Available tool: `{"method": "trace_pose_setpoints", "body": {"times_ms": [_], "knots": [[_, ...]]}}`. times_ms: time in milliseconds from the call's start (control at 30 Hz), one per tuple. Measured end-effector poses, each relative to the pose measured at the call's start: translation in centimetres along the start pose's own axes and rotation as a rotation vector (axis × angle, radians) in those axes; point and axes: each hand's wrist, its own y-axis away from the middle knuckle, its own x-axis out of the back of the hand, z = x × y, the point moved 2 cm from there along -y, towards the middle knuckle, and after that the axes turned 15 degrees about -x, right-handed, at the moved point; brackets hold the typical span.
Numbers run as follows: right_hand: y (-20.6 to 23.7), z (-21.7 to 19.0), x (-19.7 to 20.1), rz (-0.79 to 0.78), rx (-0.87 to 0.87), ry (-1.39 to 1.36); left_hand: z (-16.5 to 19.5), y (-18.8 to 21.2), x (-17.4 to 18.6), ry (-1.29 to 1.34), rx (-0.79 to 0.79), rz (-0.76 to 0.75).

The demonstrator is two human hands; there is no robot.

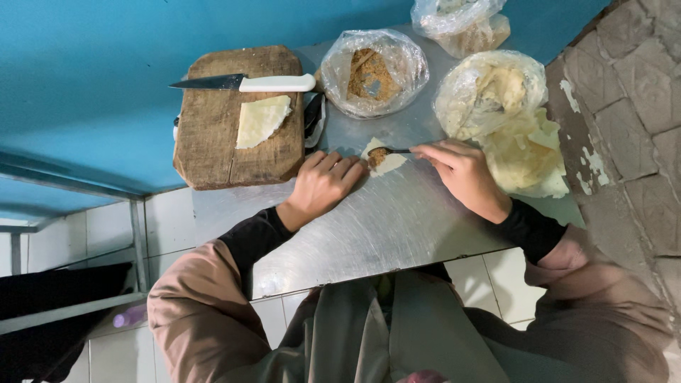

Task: The person spoons brown filling from a plastic-covered bowl onto small square dough wrappers on a metal table, then folds each wrapper over the filling into a triangular parcel and stacks the folded pieces on the table. They repeat this cycle for wrapper after wrapper, occasionally reaching into the filling bowl with the spoon.

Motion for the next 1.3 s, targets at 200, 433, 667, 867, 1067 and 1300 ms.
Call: {"method": "trace_pose_setpoints", "body": {"times_ms": [200,433,667,867,1067,1300], "knots": [[0.4,0.1,-0.6,0.017,0.068,0.054,-0.1,0.4,-0.1,0.000,0.014,-0.004],[0.3,0.6,-0.9,0.015,0.099,0.124,-0.2,0.6,-0.3,-0.016,0.015,0.002],[0.1,1.1,-0.3,0.033,0.092,0.122,-0.4,0.4,-0.4,-0.007,0.011,-0.027],[0.0,1.2,0.2,0.039,0.094,0.124,-0.5,0.2,-0.2,0.004,0.008,-0.048],[0.0,1.1,0.8,0.036,0.103,0.134,-0.5,0.0,-0.3,0.017,0.020,-0.033],[0.0,1.1,1.4,0.050,0.104,0.147,-0.4,0.0,-0.8,-0.009,0.014,-0.075]]}}
